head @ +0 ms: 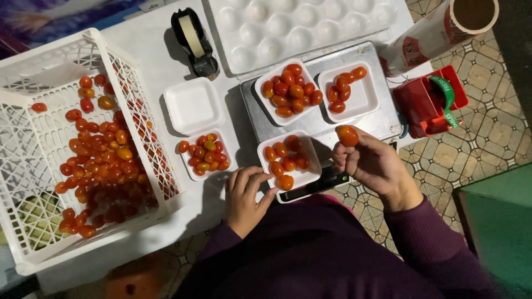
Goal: Sorting and weighing cherry tomatoes into small plastic containers.
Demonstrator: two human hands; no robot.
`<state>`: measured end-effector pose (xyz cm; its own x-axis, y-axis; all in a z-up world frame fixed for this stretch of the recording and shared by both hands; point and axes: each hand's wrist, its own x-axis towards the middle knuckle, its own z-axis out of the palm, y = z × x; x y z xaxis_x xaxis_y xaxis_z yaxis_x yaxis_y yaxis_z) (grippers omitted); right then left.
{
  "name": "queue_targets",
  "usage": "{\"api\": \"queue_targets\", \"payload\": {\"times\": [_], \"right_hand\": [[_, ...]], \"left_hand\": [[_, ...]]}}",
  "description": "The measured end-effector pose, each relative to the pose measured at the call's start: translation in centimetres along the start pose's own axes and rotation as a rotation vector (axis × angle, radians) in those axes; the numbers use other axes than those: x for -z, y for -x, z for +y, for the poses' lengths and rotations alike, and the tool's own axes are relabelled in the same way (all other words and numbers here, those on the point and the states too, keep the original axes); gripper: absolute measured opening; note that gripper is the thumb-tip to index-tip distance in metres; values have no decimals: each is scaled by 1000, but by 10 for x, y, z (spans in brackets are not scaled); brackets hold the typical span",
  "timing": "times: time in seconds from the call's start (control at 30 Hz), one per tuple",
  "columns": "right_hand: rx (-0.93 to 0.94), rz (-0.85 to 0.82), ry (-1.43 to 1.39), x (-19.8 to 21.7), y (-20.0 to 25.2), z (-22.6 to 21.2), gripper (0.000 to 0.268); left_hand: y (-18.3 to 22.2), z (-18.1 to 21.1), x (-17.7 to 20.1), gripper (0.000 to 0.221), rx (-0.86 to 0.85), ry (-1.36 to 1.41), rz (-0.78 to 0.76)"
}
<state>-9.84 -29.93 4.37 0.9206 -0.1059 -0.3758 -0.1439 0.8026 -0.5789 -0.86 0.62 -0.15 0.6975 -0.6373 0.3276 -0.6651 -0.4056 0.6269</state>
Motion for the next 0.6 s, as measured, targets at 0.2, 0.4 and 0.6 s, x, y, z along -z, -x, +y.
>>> {"api": "queue_targets", "payload": {"times": [0.2, 0.4, 0.6], "right_hand": [[-66, 36, -19, 2, 2, 8, 32], [-17, 151, 367, -5, 7, 13, 41], [15, 205, 1000, -31, 16, 18, 25]], "left_hand": [[3, 3, 2, 29, 1, 6, 9], [8, 0, -5, 29, -7, 3, -6], [7, 5, -7, 30, -26, 17, 0]]}}
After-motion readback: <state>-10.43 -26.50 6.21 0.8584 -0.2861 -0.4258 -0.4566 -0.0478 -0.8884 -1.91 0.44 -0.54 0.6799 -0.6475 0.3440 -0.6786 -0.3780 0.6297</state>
